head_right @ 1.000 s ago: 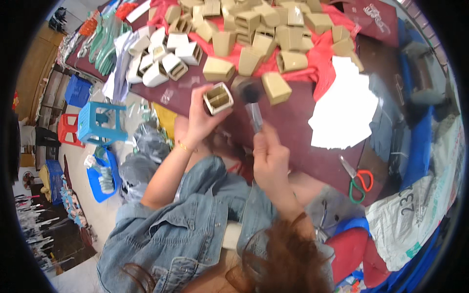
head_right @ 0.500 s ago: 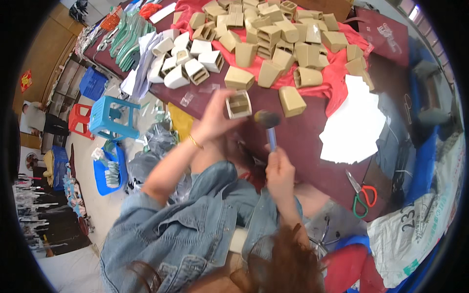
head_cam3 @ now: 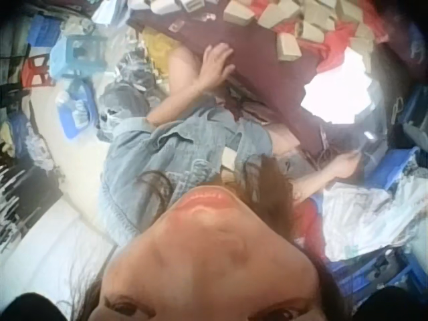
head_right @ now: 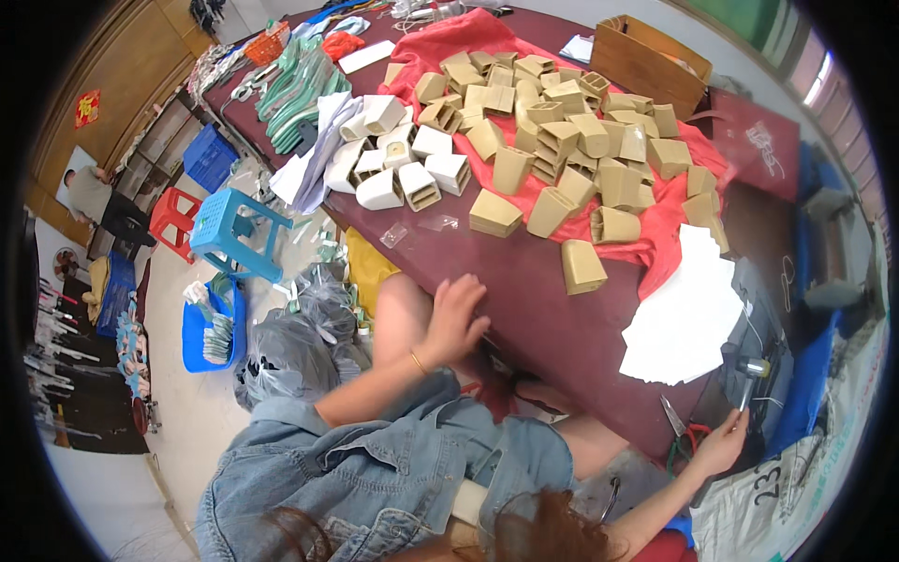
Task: Assembling and securing internal structural components for shoe heels using manual tools and adhesive materials.
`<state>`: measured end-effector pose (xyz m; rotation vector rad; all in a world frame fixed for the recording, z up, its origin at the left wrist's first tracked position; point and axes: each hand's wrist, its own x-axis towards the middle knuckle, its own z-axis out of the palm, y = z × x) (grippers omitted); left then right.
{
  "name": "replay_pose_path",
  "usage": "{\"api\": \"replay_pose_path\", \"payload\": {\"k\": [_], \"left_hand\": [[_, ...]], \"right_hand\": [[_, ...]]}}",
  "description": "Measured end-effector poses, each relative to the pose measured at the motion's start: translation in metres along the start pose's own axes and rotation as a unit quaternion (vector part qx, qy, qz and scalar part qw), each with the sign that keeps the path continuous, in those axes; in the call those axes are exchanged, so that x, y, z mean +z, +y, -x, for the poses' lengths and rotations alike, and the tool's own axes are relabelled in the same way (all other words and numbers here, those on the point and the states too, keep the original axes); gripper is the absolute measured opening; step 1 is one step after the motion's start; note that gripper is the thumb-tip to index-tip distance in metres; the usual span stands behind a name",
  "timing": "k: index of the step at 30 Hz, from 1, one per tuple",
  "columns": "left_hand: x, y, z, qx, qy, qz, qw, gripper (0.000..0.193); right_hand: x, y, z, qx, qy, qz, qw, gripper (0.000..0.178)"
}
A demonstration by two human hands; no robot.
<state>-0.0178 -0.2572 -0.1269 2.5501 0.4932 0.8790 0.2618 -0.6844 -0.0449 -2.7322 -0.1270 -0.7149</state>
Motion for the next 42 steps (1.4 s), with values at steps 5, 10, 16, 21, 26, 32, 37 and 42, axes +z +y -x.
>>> {"api": "replay_pose_path", "payload": {"k": [5,10,16,21,26,32,37,42], "left_hand": [[0.003,0.028,0.030,0.010,0.034,0.059,0.998,0.061],[0.030,0.009,0.089,0.035,-0.344,0.123,0.930,0.045],[0.089,-0.020,0.112,-0.043,-0.565,0.069,0.821,0.029],[0.121,-0.060,0.144,0.027,-0.531,0.193,0.825,0.029],[0.153,-0.049,0.158,0.083,-0.515,0.203,0.828,0.029],[0.111,-0.009,0.086,0.173,-0.626,0.048,0.759,0.033],[0.201,-0.072,0.177,0.094,-0.525,0.120,0.838,0.032],[0.244,-0.107,0.218,0.292,-0.341,0.301,0.841,0.019]], "right_hand": [[0.009,-0.046,-0.016,-0.133,0.138,-0.056,0.980,0.028],[-0.003,-0.241,0.118,-0.364,-0.133,-0.430,0.815,0.008],[0.205,-0.204,0.315,-0.272,-0.508,-0.316,0.754,0.044],[0.270,-0.131,0.283,-0.001,-0.776,-0.154,0.611,0.039],[0.243,-0.127,0.254,-0.130,-0.739,-0.167,0.640,0.028],[0.215,-0.094,0.224,-0.097,-0.732,-0.201,0.644,0.029],[0.138,-0.147,0.211,-0.128,-0.733,-0.234,0.626,0.029],[0.123,-0.157,0.229,-0.156,-0.733,-0.271,0.604,0.031]]}}
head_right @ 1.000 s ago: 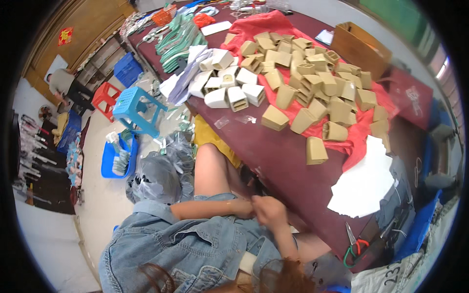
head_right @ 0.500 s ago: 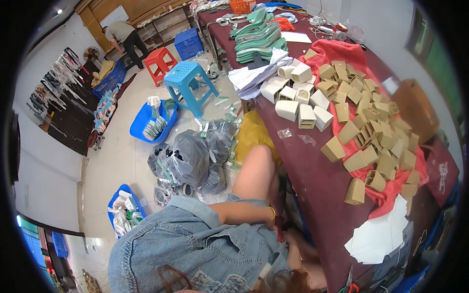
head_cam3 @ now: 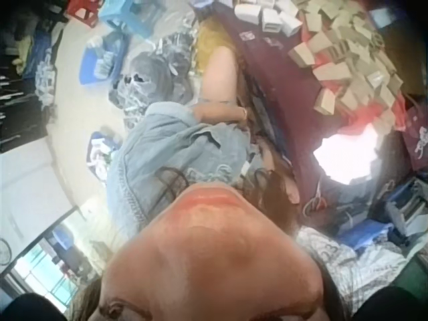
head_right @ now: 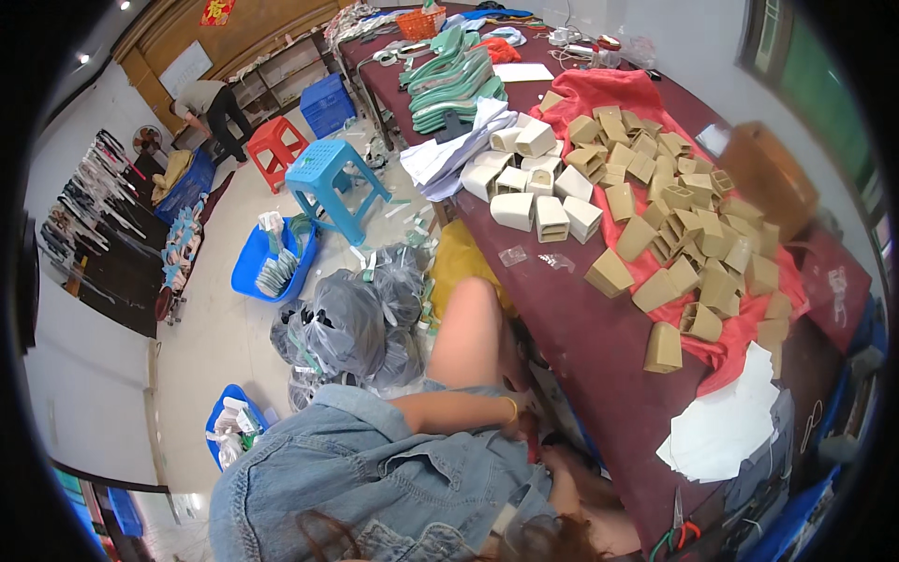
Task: Assembling and securing internal structural components for shoe heels using manual tools and adhesive materials.
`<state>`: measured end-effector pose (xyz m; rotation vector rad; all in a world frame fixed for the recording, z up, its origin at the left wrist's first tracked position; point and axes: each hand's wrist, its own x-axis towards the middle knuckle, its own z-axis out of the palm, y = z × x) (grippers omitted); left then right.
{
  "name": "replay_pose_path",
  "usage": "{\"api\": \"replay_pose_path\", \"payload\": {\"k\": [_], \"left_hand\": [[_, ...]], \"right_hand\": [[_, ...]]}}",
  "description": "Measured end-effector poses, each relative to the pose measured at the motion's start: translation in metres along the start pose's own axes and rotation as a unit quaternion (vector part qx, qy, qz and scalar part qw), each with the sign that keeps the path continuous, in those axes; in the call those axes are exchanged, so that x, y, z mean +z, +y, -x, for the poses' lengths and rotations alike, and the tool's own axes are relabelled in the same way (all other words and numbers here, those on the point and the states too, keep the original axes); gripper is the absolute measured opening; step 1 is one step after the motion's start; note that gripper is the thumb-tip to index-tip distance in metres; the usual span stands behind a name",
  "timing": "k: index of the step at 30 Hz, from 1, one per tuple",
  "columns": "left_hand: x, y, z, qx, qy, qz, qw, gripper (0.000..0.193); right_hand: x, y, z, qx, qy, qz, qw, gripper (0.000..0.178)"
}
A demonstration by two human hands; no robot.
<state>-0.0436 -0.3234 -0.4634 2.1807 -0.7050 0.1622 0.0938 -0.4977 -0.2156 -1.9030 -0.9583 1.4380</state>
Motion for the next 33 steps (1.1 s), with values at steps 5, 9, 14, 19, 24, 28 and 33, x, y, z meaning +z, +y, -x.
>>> {"api": "replay_pose_path", "payload": {"k": [5,9,14,19,24,28,33], "left_hand": [[-0.080,0.051,-0.071,-0.564,-0.359,0.210,0.714,0.066],[-0.010,0.000,-0.031,-0.354,-0.132,0.268,0.886,0.048],[0.052,-0.044,-0.001,0.084,0.094,0.087,0.988,0.024],[0.035,-0.064,-0.019,-0.047,-0.042,-0.101,0.993,0.026],[0.021,-0.040,-0.025,-0.183,-0.306,-0.041,0.933,0.044],[-0.041,0.035,-0.053,-0.267,-0.303,-0.045,0.914,0.041],[-0.215,0.203,-0.139,-0.371,-0.143,0.053,0.916,0.033]], "right_hand": [[-0.007,-0.007,0.027,-0.002,0.025,-0.034,0.999,0.032],[0.000,-0.049,0.047,-0.025,0.010,-0.032,0.999,0.034],[0.000,-0.082,0.076,-0.039,0.021,-0.059,0.997,0.036],[0.011,-0.061,0.070,0.011,0.014,-0.285,0.958,0.038],[0.031,0.133,-0.077,0.167,-0.110,-0.003,0.980,0.034],[0.037,0.121,-0.066,0.207,-0.052,-0.063,0.975,0.033],[0.019,0.052,-0.024,0.216,-0.052,-0.067,0.973,0.029]]}}
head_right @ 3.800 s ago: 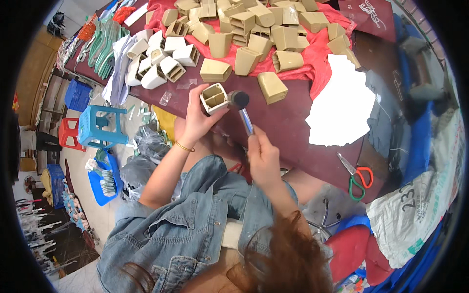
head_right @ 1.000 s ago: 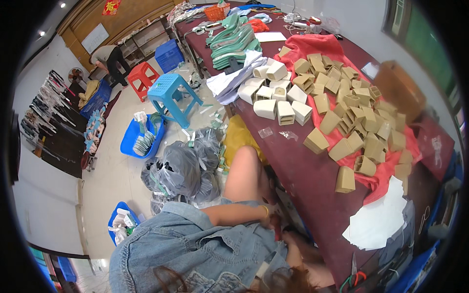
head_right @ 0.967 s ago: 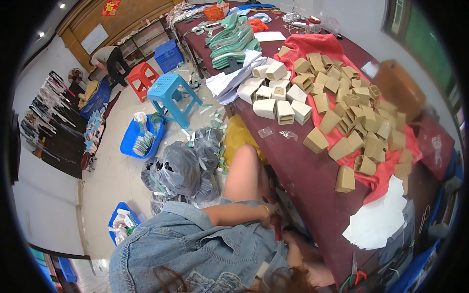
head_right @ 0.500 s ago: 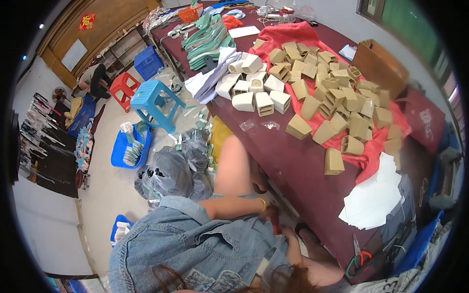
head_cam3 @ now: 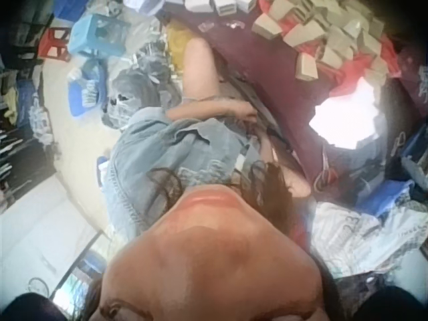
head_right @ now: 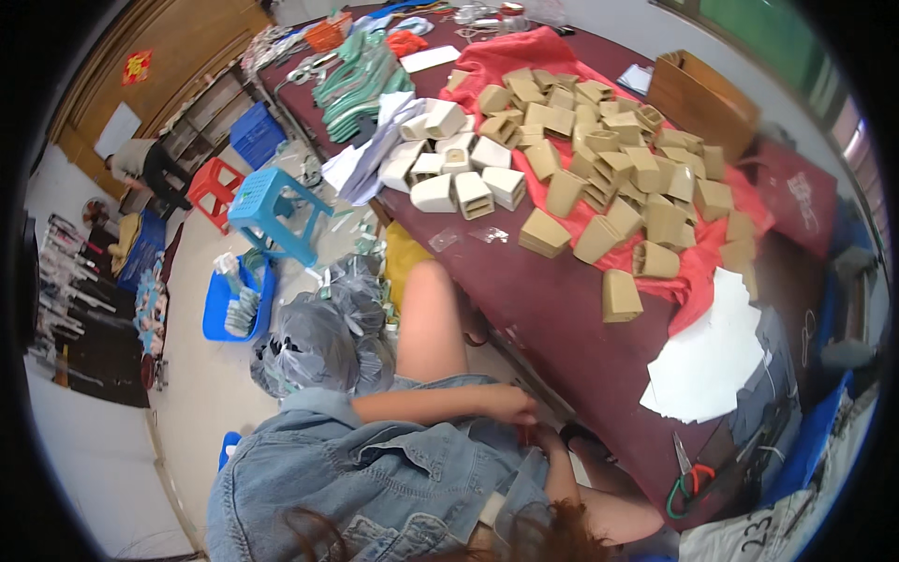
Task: Assembling and securing internal structural components for shoe heels using manual tools and adhesive materials.
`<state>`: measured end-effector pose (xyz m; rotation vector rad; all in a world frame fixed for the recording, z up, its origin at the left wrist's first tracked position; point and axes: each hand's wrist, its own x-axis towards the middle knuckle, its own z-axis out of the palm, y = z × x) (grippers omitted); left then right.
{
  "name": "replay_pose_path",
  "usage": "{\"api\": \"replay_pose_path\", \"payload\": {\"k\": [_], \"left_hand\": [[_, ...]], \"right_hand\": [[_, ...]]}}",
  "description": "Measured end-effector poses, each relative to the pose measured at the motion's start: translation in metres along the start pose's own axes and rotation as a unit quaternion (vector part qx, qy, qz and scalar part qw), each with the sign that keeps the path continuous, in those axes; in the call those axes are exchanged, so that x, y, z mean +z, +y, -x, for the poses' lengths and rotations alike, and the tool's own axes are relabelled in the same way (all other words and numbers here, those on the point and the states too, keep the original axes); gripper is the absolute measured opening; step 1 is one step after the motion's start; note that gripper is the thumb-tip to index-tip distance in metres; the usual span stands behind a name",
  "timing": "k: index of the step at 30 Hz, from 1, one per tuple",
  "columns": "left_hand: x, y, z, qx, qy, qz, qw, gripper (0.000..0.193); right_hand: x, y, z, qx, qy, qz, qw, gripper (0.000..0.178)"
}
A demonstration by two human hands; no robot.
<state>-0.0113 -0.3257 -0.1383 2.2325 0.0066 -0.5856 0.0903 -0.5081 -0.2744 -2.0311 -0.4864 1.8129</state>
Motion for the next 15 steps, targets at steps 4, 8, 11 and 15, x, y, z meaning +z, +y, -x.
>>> {"api": "replay_pose_path", "payload": {"k": [4,8,11,15], "left_hand": [[-0.112,0.115,0.071,0.414,0.273,0.130,0.859,0.036],[-0.168,0.189,0.122,0.730,0.360,0.246,0.526,0.060],[-0.164,0.229,0.119,0.728,0.403,0.352,0.428,0.065],[-0.174,0.213,0.121,0.718,0.303,0.306,0.547,0.053]], "right_hand": [[0.009,-0.025,0.005,-0.014,0.004,-0.014,1.000,0.029],[0.022,-0.042,0.002,-0.020,-0.007,-0.011,1.000,0.030],[0.013,-0.040,0.002,-0.020,-0.004,-0.011,1.000,0.031],[0.018,-0.040,-0.005,-0.027,-0.015,-0.009,0.999,0.031]]}}
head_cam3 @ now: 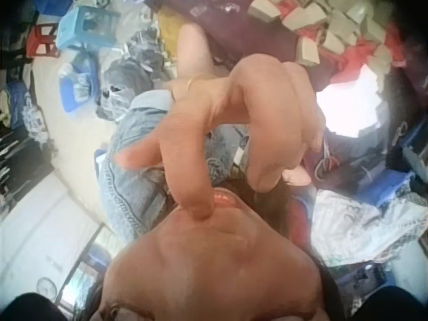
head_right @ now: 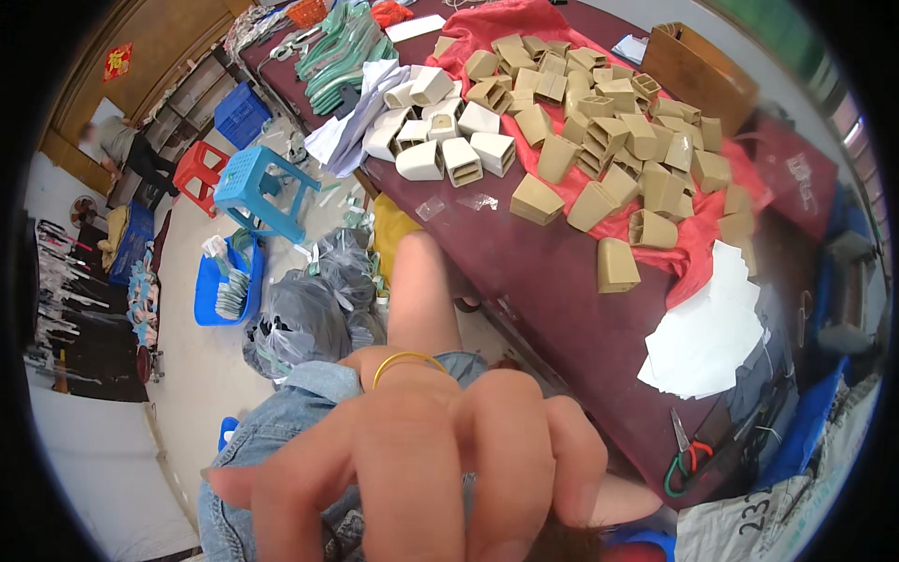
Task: Assembling and securing internal structural components for shoe heels using manual tools and adhesive materials.
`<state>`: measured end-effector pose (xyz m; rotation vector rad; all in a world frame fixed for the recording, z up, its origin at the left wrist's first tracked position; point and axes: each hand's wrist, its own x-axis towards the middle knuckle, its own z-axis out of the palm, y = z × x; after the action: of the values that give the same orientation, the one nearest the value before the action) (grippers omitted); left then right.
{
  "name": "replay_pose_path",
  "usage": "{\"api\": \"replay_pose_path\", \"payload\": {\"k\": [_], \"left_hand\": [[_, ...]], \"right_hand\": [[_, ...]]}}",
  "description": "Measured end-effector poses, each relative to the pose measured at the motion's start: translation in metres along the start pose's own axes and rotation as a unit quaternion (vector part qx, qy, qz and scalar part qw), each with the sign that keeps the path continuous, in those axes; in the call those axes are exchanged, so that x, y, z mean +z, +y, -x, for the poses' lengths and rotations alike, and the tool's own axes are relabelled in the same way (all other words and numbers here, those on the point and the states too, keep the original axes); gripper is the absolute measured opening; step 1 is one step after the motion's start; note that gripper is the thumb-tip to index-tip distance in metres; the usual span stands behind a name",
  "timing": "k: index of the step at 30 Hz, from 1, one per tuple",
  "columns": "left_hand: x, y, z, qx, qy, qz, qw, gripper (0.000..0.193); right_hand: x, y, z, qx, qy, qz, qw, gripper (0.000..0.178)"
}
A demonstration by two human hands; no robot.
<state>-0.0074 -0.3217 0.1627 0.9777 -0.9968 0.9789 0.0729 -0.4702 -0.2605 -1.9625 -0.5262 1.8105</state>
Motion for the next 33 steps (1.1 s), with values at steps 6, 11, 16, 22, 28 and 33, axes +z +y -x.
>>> {"api": "replay_pose_path", "payload": {"k": [6,11,16,22,28,33], "left_hand": [[0.001,-0.040,-0.006,0.222,-0.059,-0.018,0.973,0.051],[0.010,-0.071,-0.012,0.241,-0.076,0.129,0.959,0.053],[0.033,-0.084,0.021,0.132,0.034,0.169,0.976,0.056],[0.029,-0.088,0.033,0.053,-0.035,0.233,0.970,0.057],[-0.020,-0.084,0.082,-0.359,-0.180,0.004,0.916,0.044],[-0.047,-0.194,0.134,-0.419,-0.233,-0.428,0.766,0.012]], "right_hand": [[0.002,-0.016,-0.021,-0.035,-0.011,-0.005,0.999,0.032],[-0.001,-0.003,-0.026,-0.044,0.027,-0.066,0.996,0.033],[-0.016,0.036,-0.014,-0.031,0.101,-0.148,0.983,0.034],[-0.013,0.053,-0.026,-0.017,0.067,-0.170,0.983,0.029],[-0.005,0.050,-0.017,-0.142,0.181,-0.046,0.972,0.030],[-0.012,-0.012,0.057,-0.274,0.267,0.110,0.917,0.037]]}}
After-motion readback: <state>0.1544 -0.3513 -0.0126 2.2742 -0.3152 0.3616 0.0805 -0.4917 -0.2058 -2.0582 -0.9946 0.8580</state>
